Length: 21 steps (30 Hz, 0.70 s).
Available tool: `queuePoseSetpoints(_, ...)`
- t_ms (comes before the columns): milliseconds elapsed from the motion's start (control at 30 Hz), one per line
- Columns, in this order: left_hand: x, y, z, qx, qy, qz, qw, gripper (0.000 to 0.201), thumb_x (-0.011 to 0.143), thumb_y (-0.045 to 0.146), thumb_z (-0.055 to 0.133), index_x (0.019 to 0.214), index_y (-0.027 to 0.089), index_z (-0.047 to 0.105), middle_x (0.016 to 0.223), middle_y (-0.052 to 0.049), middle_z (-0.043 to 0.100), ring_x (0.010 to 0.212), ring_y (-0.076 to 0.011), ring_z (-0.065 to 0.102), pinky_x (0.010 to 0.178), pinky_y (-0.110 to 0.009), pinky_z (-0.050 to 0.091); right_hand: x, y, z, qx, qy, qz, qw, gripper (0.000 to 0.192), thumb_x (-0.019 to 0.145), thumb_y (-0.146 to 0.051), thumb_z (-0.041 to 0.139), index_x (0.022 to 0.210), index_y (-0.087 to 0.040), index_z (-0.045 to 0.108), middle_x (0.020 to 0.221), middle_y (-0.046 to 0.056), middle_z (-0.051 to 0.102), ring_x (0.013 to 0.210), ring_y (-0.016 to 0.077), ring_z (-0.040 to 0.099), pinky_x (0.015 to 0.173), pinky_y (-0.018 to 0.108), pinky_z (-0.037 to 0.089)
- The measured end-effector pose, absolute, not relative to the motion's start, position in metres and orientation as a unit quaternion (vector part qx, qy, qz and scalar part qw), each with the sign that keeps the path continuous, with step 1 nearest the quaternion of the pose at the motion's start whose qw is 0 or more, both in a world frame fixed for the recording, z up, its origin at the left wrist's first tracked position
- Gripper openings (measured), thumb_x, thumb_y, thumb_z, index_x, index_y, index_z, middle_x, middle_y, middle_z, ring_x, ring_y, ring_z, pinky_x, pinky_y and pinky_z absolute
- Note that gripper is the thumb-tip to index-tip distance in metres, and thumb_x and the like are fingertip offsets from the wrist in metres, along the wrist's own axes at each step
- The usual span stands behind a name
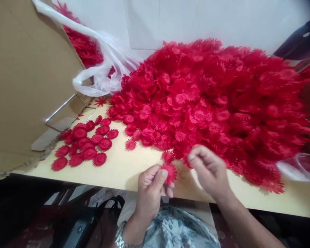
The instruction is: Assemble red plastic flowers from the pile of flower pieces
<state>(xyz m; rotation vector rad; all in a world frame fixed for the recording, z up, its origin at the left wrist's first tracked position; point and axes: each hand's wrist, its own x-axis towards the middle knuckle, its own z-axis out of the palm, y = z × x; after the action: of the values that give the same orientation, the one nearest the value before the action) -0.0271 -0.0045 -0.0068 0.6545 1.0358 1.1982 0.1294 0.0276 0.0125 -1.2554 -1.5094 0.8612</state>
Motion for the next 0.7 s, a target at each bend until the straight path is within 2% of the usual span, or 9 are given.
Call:
queuePoseSetpoints(67,-0.027,-0.003,-0.006,0.274,0.459,0.543,0.647,0.034,0.076,0.041,0.064,0.059,0.014,0.055,0.05,0.001,0.057,0.037,-0.0075,0.05,0.039,-0.019,0.037,0.141,0.037,0.017,-0.551,-0.58,0.276,0.532,0.015,0.086,-0.028,0.051,0.073,-0.022,0.051,0.061,-0.004,0.047,0.052,0.0106,0.043,0.049,0.024,0.034)
queuePoseSetpoints(133,-0.026,-0.001,-0.003,0.278,0.45,0.528,0.665,0.029,0.076,0.038,0.064,0.063,0.013,0.057,0.052,0.001,0.059,0.039,-0.0084,0.053,0.042,-0.019,0.039,0.153,0.052,0.029,-0.582,-0.599,0.167,0.524,0.014,0.085,-0.031,0.054,0.074,-0.023,0.053,0.061,-0.003,0.046,0.052,0.0114,0.041,0.05,0.026,0.033)
queuePoseSetpoints(233,-0.023,0.001,0.0,0.283,0.438,0.505,0.687,0.023,0.075,0.035,0.065,0.072,0.013,0.06,0.056,0.0,0.062,0.039,-0.0091,0.055,0.042,-0.019,0.041,0.172,0.082,0.052,-0.591,-0.676,-0.048,0.438,0.014,0.087,-0.03,0.051,0.074,-0.025,0.055,0.071,0.002,0.053,0.066,0.0183,0.049,0.062,0.033,0.038)
queuePoseSetpoints(300,-0.023,0.002,0.002,0.283,0.446,0.511,0.678,0.021,0.074,0.033,0.066,0.078,0.013,0.061,0.056,0.001,0.062,0.039,-0.0089,0.054,0.041,-0.019,0.041,0.181,0.1,0.063,-0.579,-0.717,-0.111,0.372,0.017,0.089,-0.029,0.046,0.078,-0.028,0.059,0.08,0.005,0.057,0.083,0.0249,0.053,0.074,0.039,0.04)
queuePoseSetpoints(400,-0.024,0.002,0.002,0.282,0.458,0.513,0.669,0.022,0.072,0.033,0.068,0.079,0.013,0.061,0.054,0.001,0.061,0.037,-0.0083,0.052,0.039,-0.019,0.04,0.186,0.11,0.065,-0.556,-0.764,-0.103,0.312,0.017,0.088,-0.028,0.046,0.087,-0.032,0.063,0.09,0.005,0.06,0.093,0.028,0.053,0.082,0.044,0.04)
queuePoseSetpoints(533,-0.026,0.002,0.0,0.277,0.466,0.515,0.665,0.029,0.073,0.038,0.066,0.063,0.015,0.052,0.049,0.004,0.055,0.035,-0.0059,0.046,0.035,-0.017,0.035,0.173,0.089,0.054,-0.534,-0.76,-0.083,0.36,0.016,0.087,-0.024,0.05,0.095,-0.025,0.064,0.092,0.008,0.064,0.088,0.025,0.058,0.076,0.039,0.045)
queuePoseSetpoints(600,-0.025,0.002,-0.001,0.283,0.478,0.508,0.658,0.034,0.073,0.042,0.065,0.06,0.016,0.048,0.046,0.005,0.051,0.035,-0.0046,0.042,0.033,-0.015,0.03,0.162,0.071,0.049,-0.509,-0.771,-0.011,0.383,0.015,0.087,-0.023,0.052,0.093,-0.023,0.065,0.087,0.006,0.065,0.081,0.0209,0.06,0.069,0.034,0.046)
queuePoseSetpoints(700,-0.025,0.003,-0.002,0.313,0.495,0.488,0.646,0.04,0.074,0.047,0.063,0.057,0.017,0.045,0.044,0.006,0.045,0.035,-0.003,0.034,0.033,-0.014,0.024,0.144,0.048,0.043,-0.461,-0.784,0.165,0.381,0.013,0.089,-0.024,0.051,0.086,-0.022,0.064,0.078,0.003,0.063,0.071,0.0154,0.059,0.061,0.028,0.045)
